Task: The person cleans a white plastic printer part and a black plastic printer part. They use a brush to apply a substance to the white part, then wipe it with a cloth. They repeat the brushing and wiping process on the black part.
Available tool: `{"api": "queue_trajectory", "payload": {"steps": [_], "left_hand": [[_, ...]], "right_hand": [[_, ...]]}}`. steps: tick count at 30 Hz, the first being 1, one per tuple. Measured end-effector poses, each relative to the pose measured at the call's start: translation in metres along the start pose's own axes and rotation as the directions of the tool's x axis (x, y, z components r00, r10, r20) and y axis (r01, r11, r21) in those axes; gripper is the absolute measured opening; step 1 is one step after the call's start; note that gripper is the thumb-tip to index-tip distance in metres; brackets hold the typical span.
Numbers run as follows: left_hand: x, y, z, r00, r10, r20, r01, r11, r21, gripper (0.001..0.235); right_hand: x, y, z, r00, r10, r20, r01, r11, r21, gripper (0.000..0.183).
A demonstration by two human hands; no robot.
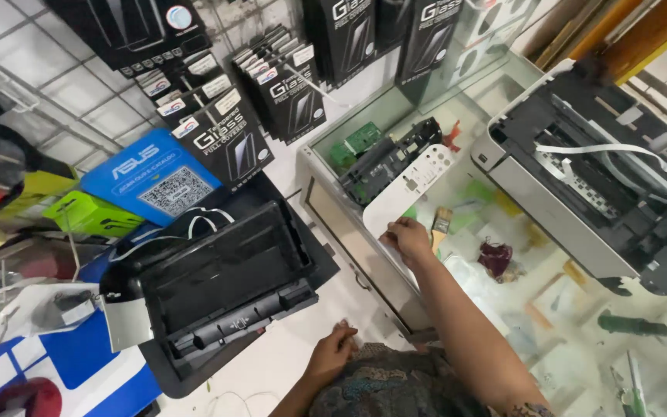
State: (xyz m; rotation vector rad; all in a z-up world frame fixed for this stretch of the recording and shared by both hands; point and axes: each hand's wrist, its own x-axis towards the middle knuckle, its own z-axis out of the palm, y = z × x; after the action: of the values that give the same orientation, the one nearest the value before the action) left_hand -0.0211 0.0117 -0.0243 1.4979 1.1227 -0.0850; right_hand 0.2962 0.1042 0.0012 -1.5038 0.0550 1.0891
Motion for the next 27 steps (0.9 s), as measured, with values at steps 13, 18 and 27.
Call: {"api": "queue_trajectory", "payload": {"steps": [13, 18, 27], "left_hand": [[0.013, -0.016, -0.036, 1.000, 0.016, 0.015, -0.017, 0.998, 0.064, 0.034], [0.011, -0.036, -0.038, 0.994, 0.109, 0.014, -0.110, 0.977, 0.183, 0.035], [-0.015, -0.048, -0.052, 1.000, -0.017, -0.004, 0.017, 0.988, 0.152, 0.028]], "right_hand": [[0.043, -0.041, -0.005, 0.911, -0.390, -0.134, 0.143, 0.602, -0.785, 0.070], [0.070, -0.033, -0.003, 0.807, -0.587, 0.055, 0.352, 0.404, -0.845, 0.081], [0.114, -0.024, -0.009, 0.557, -0.767, 0.317, 0.560, 0.066, -0.826, 0.080]]}}
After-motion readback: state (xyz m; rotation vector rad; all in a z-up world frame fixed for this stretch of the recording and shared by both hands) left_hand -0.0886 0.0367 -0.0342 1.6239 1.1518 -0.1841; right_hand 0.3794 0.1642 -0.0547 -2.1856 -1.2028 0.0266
